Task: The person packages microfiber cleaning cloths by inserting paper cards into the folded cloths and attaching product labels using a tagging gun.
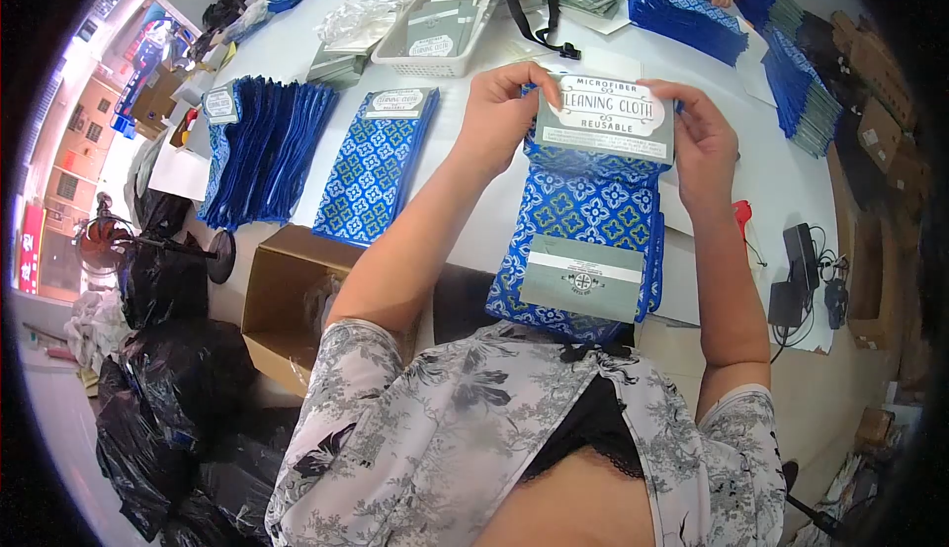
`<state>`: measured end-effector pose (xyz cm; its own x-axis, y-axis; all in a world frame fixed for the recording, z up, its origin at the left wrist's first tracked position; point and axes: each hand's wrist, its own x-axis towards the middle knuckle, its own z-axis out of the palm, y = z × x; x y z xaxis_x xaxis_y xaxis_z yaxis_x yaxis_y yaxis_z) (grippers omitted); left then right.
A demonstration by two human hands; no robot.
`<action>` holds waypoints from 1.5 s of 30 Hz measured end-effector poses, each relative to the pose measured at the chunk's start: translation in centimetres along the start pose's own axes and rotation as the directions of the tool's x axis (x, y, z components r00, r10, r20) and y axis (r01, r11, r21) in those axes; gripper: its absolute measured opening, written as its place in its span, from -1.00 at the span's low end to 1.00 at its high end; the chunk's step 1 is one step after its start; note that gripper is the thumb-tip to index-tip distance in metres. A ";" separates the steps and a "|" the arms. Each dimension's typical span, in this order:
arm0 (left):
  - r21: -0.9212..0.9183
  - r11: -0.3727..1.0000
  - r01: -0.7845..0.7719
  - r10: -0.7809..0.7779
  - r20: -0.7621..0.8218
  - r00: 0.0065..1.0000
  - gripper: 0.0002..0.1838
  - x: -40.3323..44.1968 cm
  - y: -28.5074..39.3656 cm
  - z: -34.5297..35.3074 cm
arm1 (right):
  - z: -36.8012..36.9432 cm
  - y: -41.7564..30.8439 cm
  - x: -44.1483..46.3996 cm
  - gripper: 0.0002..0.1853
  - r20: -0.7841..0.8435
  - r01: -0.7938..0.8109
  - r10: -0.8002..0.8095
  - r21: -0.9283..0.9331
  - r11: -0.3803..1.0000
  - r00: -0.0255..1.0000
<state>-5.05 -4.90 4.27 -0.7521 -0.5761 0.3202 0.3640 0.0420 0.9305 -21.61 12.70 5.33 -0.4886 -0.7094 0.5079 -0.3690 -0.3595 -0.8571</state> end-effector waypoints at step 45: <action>-0.061 0.997 -0.057 0.057 -0.003 0.998 -0.76 0.2 1.3 1.7 | -1.1 1.3 -0.8 -0.60 -0.205 -0.066 0.027 -0.186 0.980 0.978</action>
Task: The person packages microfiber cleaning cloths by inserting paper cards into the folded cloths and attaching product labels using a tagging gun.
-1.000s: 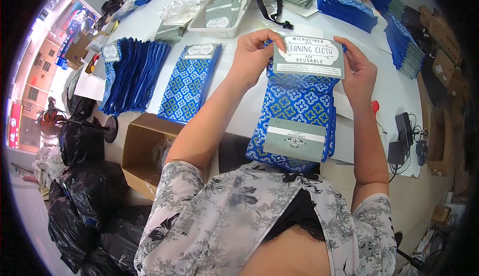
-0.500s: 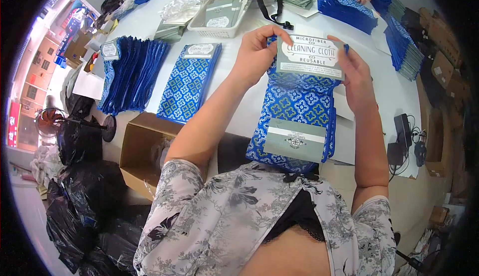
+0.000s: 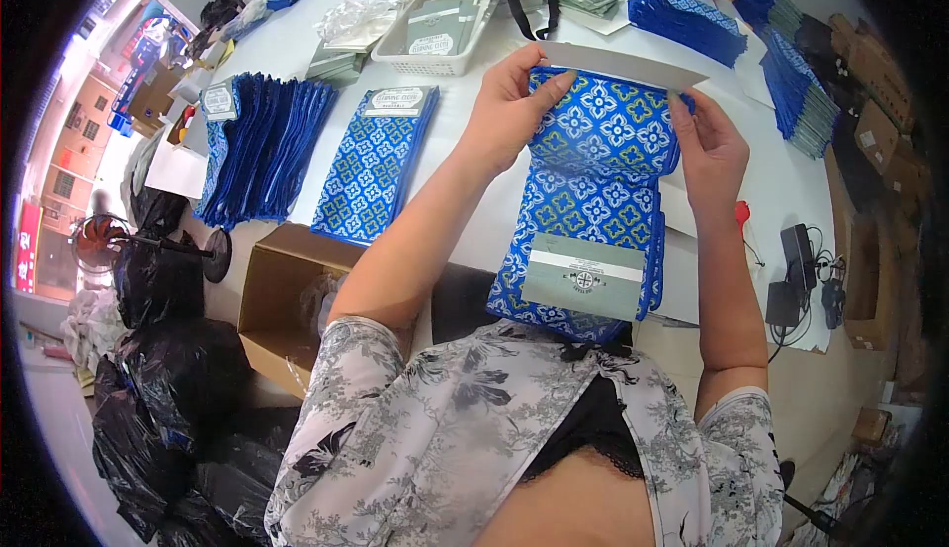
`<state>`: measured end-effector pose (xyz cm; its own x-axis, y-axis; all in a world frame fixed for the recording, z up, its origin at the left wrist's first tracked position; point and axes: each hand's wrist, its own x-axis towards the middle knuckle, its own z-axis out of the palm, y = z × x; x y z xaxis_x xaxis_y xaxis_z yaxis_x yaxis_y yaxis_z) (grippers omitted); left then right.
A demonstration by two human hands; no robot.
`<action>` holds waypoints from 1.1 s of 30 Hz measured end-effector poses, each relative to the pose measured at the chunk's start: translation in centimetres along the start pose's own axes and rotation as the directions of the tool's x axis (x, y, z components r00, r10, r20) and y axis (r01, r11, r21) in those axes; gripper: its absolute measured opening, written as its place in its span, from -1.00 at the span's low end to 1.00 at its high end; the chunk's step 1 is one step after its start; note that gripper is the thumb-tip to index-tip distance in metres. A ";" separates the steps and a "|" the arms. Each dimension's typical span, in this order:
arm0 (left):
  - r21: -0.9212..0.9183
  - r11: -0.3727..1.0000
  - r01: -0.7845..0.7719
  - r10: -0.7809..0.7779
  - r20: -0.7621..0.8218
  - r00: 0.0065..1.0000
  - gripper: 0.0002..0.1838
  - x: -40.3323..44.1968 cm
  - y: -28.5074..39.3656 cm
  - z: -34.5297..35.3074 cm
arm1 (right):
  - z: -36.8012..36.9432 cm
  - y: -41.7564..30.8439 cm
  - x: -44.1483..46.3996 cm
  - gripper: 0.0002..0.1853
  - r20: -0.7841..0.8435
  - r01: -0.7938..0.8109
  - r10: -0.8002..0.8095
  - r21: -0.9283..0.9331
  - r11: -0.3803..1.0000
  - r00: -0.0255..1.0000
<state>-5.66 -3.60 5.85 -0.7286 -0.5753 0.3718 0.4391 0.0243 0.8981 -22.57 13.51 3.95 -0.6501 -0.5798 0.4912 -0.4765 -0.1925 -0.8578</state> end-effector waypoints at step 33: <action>-0.275 0.926 0.260 -0.248 0.077 0.966 -0.55 -1.7 1.6 -0.4 | -0.5 -2.5 -0.3 -0.73 0.087 -0.187 0.170 0.272 0.944 0.982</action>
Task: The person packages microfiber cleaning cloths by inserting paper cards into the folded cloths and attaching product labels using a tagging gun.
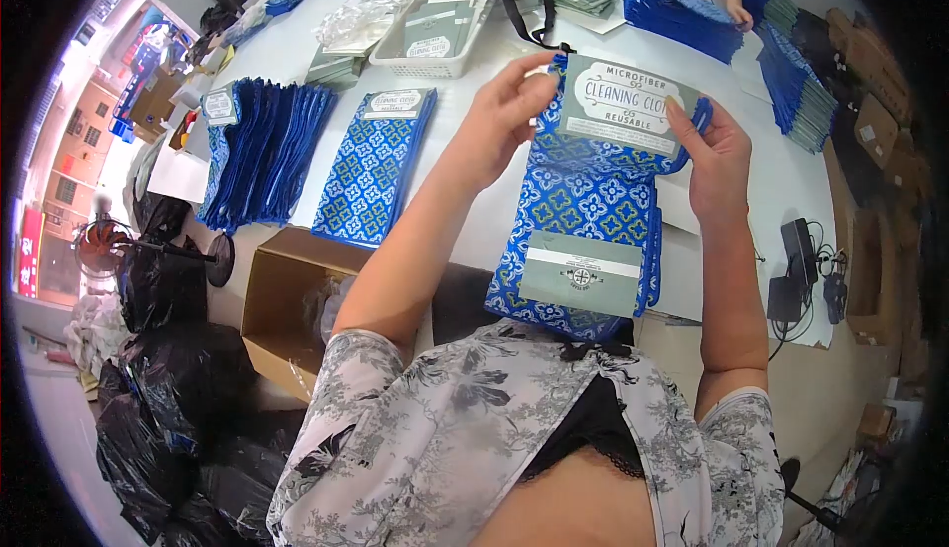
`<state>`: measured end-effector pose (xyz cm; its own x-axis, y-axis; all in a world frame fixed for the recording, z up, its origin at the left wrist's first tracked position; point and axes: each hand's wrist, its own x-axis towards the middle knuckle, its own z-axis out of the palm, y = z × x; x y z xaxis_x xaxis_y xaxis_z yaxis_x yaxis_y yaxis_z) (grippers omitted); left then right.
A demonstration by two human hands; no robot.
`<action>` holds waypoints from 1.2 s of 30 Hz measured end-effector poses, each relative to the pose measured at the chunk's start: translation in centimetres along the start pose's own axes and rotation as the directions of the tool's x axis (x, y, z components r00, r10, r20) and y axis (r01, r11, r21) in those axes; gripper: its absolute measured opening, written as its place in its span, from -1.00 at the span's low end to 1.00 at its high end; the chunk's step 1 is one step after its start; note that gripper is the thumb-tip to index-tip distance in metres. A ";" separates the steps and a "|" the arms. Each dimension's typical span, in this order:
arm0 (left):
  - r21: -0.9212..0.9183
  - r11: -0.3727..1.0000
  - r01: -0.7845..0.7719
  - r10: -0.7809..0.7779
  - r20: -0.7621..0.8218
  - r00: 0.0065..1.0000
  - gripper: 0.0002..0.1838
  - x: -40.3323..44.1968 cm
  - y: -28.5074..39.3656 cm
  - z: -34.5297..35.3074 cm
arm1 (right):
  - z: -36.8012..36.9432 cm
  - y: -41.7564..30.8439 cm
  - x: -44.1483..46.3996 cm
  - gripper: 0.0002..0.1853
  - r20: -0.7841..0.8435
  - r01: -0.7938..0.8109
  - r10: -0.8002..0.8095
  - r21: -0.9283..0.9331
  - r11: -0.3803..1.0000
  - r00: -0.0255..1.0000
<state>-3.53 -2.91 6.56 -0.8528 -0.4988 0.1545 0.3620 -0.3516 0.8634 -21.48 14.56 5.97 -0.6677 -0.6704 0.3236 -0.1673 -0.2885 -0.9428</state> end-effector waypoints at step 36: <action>0.458 0.889 0.007 0.108 -0.225 0.968 -0.68 -3.1 -4.4 -1.2 | -16.5 4.0 -5.5 -0.72 -0.513 -0.205 -0.034 -0.402 0.893 0.858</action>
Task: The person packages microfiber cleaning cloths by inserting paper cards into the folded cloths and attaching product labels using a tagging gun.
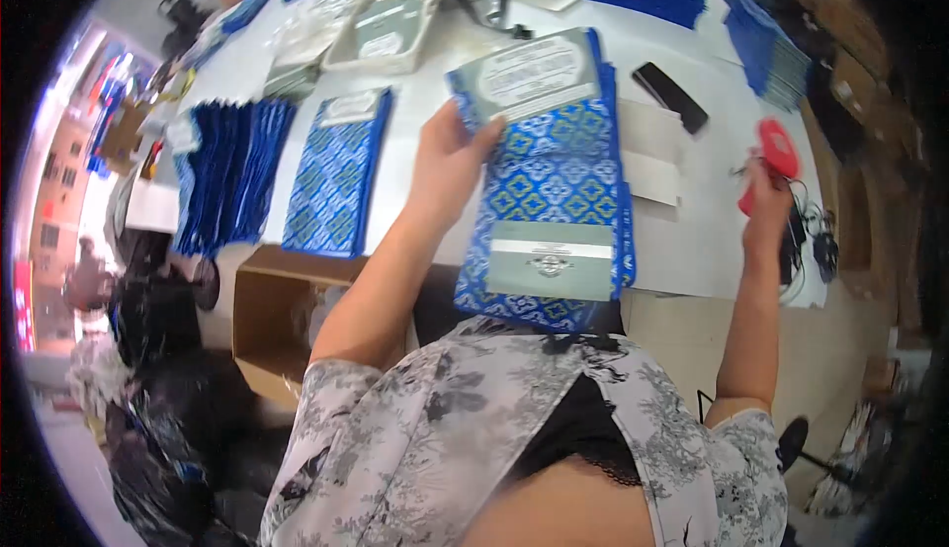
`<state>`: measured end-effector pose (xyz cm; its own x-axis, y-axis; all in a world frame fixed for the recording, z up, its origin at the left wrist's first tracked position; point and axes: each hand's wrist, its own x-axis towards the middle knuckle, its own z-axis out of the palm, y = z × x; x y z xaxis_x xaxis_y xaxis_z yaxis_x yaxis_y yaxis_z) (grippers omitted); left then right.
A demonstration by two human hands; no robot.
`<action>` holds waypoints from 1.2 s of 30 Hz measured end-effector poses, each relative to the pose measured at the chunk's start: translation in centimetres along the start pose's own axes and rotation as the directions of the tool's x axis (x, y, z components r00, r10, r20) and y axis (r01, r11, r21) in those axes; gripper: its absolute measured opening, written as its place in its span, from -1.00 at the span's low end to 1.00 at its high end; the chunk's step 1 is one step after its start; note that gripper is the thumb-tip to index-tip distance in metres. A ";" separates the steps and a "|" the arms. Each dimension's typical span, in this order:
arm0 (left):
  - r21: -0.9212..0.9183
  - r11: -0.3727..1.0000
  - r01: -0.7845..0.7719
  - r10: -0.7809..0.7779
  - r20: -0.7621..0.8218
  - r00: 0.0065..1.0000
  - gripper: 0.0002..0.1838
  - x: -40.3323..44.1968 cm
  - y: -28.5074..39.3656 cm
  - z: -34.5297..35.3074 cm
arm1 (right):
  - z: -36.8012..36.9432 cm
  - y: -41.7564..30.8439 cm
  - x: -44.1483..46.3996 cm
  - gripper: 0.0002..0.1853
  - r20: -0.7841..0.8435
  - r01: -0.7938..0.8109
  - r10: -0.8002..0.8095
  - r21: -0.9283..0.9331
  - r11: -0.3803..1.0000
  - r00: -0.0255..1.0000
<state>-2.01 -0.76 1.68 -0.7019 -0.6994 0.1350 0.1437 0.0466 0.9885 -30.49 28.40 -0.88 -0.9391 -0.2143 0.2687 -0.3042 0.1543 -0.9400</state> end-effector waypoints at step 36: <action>0.206 0.943 -0.263 0.250 0.091 0.964 -0.70 -1.1 1.1 0.7 | 14.1 -11.8 -15.2 -0.77 0.578 0.184 -0.172 0.039 0.982 0.797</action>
<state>-1.58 0.60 2.66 -0.7039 -0.5981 0.3831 0.1770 0.3747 0.9101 -10.42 16.20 3.15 -0.6040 -0.7553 0.2544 -0.4649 0.0747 -0.8822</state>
